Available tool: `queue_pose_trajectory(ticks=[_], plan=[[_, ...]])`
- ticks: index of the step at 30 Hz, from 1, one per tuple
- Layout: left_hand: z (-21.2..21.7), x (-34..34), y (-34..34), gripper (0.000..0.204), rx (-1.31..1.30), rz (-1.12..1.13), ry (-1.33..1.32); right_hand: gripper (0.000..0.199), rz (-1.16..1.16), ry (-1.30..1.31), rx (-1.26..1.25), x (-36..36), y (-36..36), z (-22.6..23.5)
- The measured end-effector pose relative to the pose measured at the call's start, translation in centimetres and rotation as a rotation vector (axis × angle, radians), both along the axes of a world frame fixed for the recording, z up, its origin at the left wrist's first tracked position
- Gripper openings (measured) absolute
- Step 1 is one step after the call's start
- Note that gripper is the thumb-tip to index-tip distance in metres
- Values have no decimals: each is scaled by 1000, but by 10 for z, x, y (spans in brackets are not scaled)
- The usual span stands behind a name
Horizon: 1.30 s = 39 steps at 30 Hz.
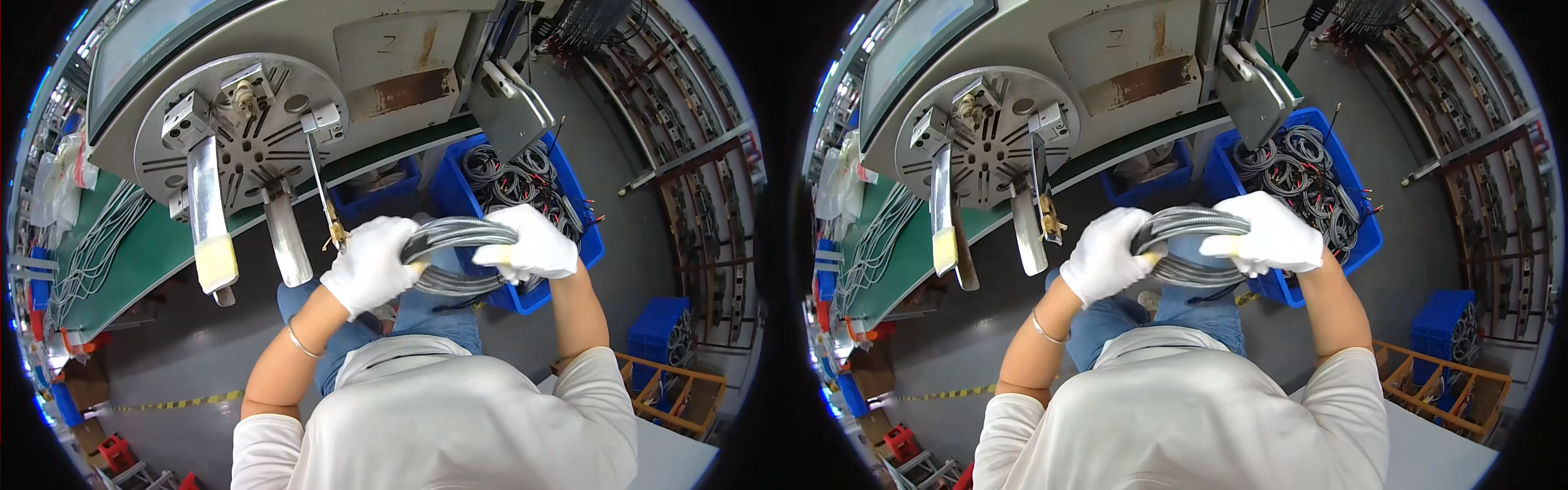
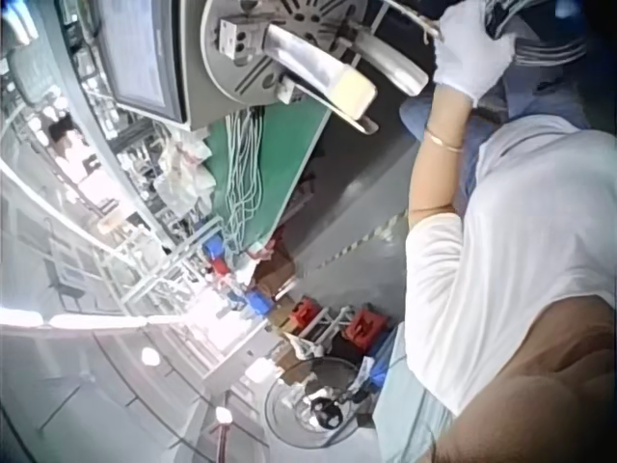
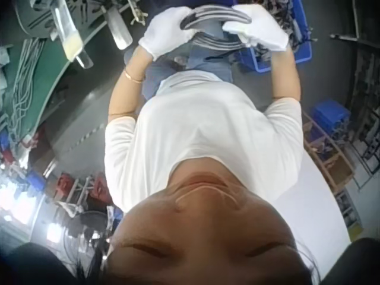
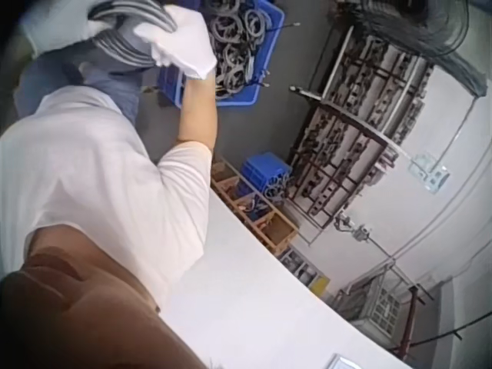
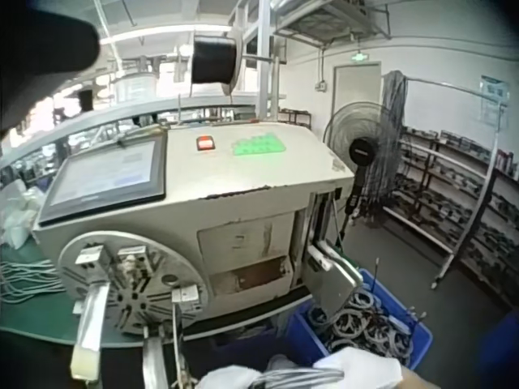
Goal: Coil cables using an automated winding machine and organize them into bins.
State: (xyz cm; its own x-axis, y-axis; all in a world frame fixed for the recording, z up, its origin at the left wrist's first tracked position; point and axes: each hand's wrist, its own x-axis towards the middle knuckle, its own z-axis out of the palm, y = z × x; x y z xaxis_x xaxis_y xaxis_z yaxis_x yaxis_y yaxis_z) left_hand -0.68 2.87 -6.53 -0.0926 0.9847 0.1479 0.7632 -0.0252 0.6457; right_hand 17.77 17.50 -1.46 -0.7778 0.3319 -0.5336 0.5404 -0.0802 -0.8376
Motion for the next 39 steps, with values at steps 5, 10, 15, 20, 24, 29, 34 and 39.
queue_pose_trajectory(ticks=[5, 10, 15, 20, 24, 29, 34, 39], plan=[[-4, 7, -17, 29, -177, -34, -462, 22, -99, 70, 649, -13, -10, -18], [-4, 5, -13, 21, -199, -57, -559, 21, 143, 343, 884, -18, -27, -25], [-6, -20, -16, 21, -405, -62, -799, 18, 98, -41, -194, -19, -21, -18], [-9, -7, -25, 23, -652, -61, -1187, 21, 140, 176, 425, -28, -26, -31], [-24, -1, -24, 24, -649, -61, -1008, 17, 382, 222, 947, -31, -39, -39], [-48, -23, -28, 26, -373, -127, -675, 25, 203, 67, 71, -28, -24, -37], [-45, -13, -41, 27, -582, -13, -1111, 19, 64, 44, 81, -35, -24, -54], [-35, -2, -44, 24, -614, -215, -1319, 22, 95, 205, 516, -35, -26, -65]])
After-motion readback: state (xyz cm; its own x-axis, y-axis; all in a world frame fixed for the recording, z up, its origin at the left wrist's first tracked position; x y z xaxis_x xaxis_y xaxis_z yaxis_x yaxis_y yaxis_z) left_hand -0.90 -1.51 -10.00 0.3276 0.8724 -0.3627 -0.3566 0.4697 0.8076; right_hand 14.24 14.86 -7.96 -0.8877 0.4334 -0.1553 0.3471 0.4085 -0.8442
